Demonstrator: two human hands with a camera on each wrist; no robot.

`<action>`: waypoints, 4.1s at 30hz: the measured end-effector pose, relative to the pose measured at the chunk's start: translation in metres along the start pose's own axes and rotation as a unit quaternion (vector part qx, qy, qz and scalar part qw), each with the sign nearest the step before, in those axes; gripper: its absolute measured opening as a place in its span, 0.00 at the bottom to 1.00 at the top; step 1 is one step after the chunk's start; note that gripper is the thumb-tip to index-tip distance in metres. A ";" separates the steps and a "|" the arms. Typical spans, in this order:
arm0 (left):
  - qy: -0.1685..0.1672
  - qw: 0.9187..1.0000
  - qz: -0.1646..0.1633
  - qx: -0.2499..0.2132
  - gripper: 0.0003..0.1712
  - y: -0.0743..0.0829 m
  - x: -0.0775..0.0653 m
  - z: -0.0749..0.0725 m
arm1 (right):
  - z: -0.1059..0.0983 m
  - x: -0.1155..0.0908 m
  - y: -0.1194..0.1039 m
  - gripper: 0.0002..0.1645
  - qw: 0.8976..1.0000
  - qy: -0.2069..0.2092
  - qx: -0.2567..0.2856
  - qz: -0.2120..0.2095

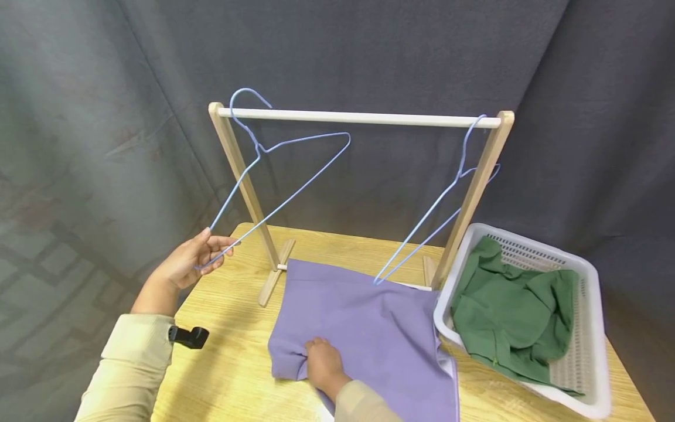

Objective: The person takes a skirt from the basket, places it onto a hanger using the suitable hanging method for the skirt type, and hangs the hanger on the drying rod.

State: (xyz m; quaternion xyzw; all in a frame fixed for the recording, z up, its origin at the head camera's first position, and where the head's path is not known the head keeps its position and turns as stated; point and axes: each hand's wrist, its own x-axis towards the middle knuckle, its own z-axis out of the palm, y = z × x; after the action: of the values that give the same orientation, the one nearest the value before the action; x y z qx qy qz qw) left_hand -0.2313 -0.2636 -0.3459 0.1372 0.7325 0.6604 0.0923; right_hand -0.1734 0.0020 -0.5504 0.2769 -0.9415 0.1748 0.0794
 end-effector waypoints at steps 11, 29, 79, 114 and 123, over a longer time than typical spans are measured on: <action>-0.033 0.999 0.017 -0.009 0.35 -0.017 -0.014 -0.002 | -0.005 -0.001 0.002 0.06 0.999 0.023 0.027 0.014; -0.025 0.999 -0.035 0.004 0.27 -0.053 -0.040 -0.005 | -0.010 0.000 0.008 0.08 0.995 0.048 0.087 0.028; 0.098 0.969 -0.213 0.075 0.42 -0.114 -0.063 0.009 | -0.022 -0.002 0.015 0.05 0.986 0.077 0.133 0.070; 0.077 0.970 -0.225 0.054 0.42 -0.140 -0.073 0.018 | -0.035 0.000 0.023 0.05 0.968 0.151 0.178 0.097; 0.050 0.972 -0.220 0.060 0.39 -0.142 -0.075 0.020 | -0.038 0.000 0.023 0.06 0.960 0.185 0.184 0.101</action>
State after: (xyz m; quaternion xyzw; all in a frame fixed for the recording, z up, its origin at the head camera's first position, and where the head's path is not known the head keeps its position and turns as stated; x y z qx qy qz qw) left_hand -0.1650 -0.2820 -0.4930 -0.0553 0.7869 0.5843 0.1907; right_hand -0.1839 0.0346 -0.5213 0.1527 -0.8848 0.4008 0.1821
